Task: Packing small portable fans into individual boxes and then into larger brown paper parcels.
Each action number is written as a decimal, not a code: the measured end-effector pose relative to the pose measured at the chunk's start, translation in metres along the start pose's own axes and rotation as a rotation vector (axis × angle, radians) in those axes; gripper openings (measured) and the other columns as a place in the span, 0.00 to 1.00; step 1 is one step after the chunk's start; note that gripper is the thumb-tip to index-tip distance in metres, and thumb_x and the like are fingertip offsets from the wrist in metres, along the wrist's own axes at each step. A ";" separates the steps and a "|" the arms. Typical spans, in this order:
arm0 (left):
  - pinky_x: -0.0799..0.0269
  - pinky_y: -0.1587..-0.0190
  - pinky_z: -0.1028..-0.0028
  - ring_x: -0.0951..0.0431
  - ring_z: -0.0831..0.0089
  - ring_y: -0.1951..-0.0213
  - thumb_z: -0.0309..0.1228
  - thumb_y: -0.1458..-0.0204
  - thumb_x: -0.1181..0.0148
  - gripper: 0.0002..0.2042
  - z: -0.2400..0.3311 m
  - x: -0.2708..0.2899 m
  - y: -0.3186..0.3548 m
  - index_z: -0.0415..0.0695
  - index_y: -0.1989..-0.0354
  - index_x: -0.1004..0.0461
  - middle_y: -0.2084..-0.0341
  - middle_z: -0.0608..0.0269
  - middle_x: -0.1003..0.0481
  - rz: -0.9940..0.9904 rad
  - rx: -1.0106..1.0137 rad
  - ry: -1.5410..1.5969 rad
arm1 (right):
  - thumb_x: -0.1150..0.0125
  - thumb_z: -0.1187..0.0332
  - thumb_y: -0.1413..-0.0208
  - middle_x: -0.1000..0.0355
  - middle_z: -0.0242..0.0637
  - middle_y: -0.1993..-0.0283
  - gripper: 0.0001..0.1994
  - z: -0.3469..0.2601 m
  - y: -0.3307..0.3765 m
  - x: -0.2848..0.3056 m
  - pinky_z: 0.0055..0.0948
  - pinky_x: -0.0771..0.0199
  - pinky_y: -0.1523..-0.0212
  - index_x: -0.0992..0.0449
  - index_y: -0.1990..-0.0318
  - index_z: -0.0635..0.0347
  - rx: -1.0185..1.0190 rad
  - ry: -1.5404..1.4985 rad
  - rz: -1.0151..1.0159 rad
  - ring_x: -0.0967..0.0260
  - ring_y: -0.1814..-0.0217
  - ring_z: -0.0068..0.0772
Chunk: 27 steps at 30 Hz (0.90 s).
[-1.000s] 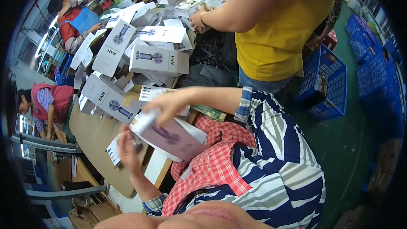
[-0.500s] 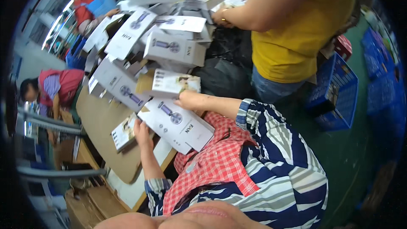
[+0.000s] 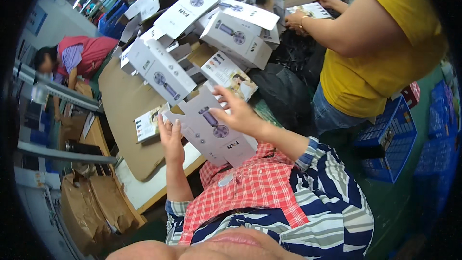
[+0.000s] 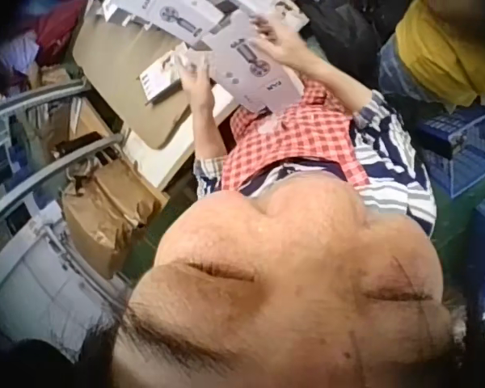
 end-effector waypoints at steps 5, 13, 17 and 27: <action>0.34 0.58 0.81 0.29 0.82 0.64 0.29 0.45 0.45 0.21 0.022 -0.018 0.015 0.39 0.43 0.39 0.67 0.67 0.26 -0.265 0.034 0.009 | 0.42 0.66 0.45 0.26 0.40 0.66 0.17 -0.030 0.022 -0.025 0.25 0.31 0.64 0.32 0.51 0.66 0.191 0.025 -0.206 0.29 0.68 0.27; 0.44 0.42 0.73 0.39 0.71 0.44 0.28 0.45 0.57 0.21 0.012 -0.054 0.018 0.38 0.43 0.43 0.47 0.58 0.38 -0.299 0.053 0.351 | 0.42 0.58 0.45 0.35 0.39 0.50 0.28 0.016 0.002 -0.029 0.25 0.41 0.45 0.41 0.43 0.67 -0.348 -0.614 -0.096 0.39 0.47 0.28; 0.46 0.42 0.73 0.39 0.69 0.45 0.17 0.57 0.58 0.25 0.008 -0.053 0.016 0.35 0.45 0.43 0.49 0.55 0.38 -0.222 -0.081 -0.057 | 0.45 0.61 0.44 0.33 0.35 0.53 0.20 0.030 0.009 -0.031 0.22 0.36 0.50 0.36 0.48 0.64 -0.440 -0.410 -0.252 0.36 0.51 0.23; 0.36 0.47 0.72 0.31 0.69 0.51 0.23 0.48 0.53 0.24 -0.018 -0.057 0.011 0.37 0.40 0.45 0.51 0.56 0.33 -0.371 0.391 0.597 | 0.50 0.68 0.44 0.32 0.35 0.51 0.21 0.045 0.023 -0.023 0.21 0.35 0.52 0.37 0.44 0.67 -0.672 -0.581 -0.297 0.34 0.52 0.22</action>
Point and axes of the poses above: each hand's wrist, its own y-axis away from the middle knuckle, its own x-axis out of the back of the hand, z = x × y, the point moved 8 cm from there along -y, towards the middle knuckle
